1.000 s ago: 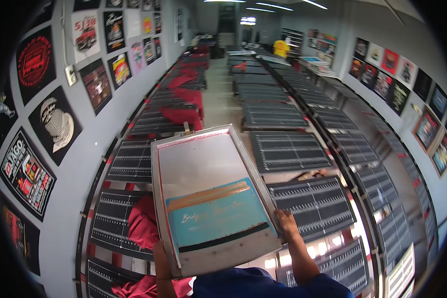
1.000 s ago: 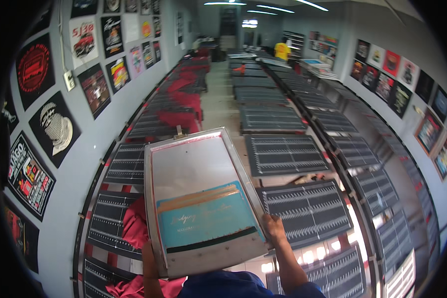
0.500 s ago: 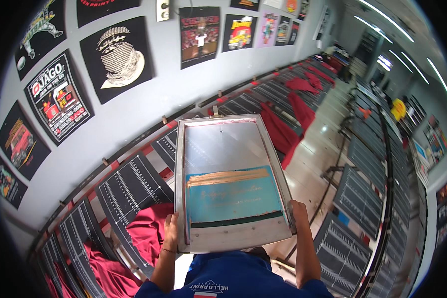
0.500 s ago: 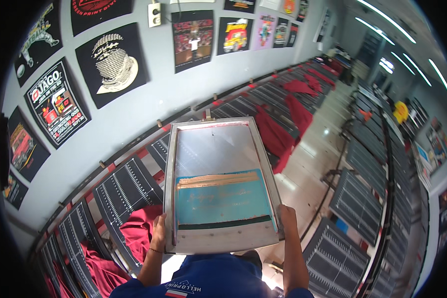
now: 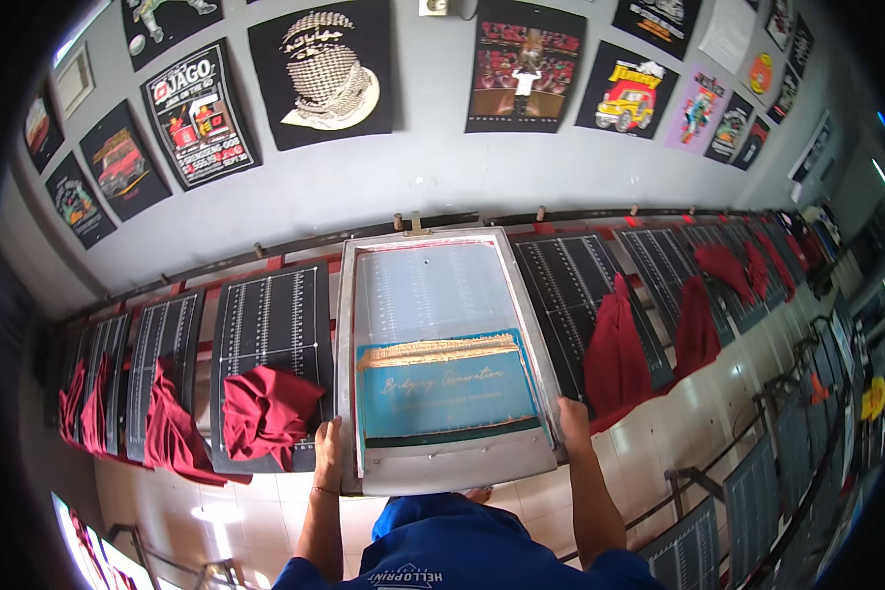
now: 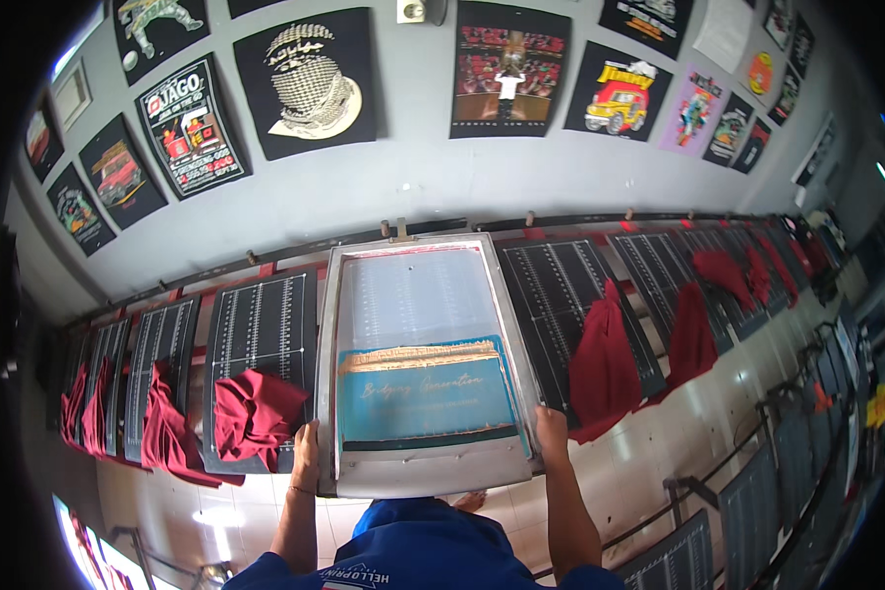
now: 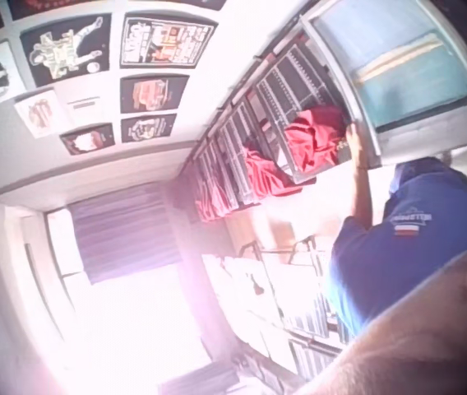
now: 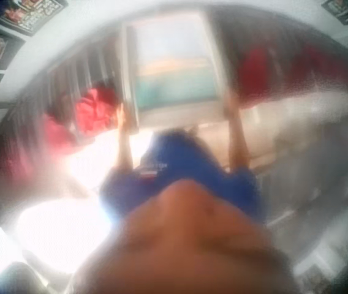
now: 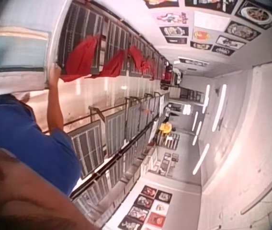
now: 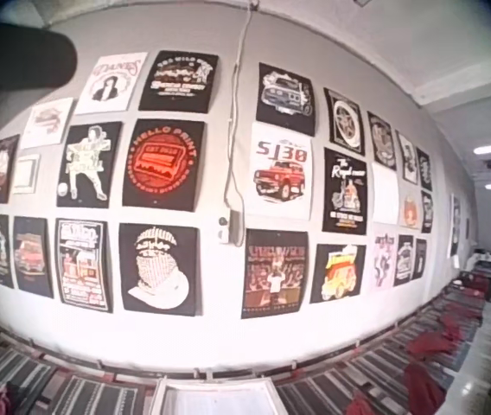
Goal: The person carries large screen printing frames and positions them over red t-shirts arranged on alignment tables.
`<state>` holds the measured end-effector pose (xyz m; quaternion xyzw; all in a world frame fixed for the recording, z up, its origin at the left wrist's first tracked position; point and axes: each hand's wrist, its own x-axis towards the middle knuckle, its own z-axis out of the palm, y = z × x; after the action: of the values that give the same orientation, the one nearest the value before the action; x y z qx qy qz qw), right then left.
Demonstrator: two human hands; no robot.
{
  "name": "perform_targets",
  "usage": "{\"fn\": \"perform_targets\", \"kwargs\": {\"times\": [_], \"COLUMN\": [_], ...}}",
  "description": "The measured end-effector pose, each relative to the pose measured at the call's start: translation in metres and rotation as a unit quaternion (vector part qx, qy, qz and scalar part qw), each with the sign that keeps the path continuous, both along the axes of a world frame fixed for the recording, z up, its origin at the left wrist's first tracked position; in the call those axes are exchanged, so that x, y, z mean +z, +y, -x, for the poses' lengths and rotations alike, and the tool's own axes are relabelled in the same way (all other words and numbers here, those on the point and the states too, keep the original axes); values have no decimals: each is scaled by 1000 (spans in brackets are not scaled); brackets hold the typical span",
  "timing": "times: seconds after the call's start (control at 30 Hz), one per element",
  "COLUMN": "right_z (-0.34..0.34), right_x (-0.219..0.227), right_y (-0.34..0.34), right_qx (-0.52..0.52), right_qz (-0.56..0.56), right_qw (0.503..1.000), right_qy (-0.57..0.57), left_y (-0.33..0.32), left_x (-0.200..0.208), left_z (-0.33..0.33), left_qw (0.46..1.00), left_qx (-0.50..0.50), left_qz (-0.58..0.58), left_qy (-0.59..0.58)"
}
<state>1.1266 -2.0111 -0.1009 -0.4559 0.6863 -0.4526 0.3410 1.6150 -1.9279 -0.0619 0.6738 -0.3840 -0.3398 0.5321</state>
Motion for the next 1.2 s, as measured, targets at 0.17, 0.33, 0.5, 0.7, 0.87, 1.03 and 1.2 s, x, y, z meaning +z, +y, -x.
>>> {"fn": "perform_targets", "kwargs": {"times": [0.17, 0.33, 0.5, 0.7, 0.87, 1.03, 1.2], "right_z": [13, 10, 9, 6, 2, 23, 100], "right_x": [-7, -3, 2, 3, 15, 40, 65], "right_y": [-42, -64, -76, -82, -76, -57, -29], "right_qx": [27, 13, 31, 46, 52, 44, 10], "right_qz": [-50, -86, -68, -61, -58, -51, 1], "right_qw": [998, 996, 997, 997, 997, 997, 1000], "right_qy": [20, -20, -10, -9, 29, 24, -23], "left_y": [-16, -27, -42, -45, -38, -44, -93], "left_x": [-20, -24, -19, 0, 12, 15, 44], "left_z": [9, 9, 8, 14, 13, 30, 112], "left_qw": [994, 989, 996, 997, 996, 988, 999], "left_qx": [30, 14, 64, 65, 52, 124, -2], "left_qz": [20, 21, -17, -38, -62, -72, -53], "left_qy": [-102, -149, 65, 36, -47, 56, 9]}}
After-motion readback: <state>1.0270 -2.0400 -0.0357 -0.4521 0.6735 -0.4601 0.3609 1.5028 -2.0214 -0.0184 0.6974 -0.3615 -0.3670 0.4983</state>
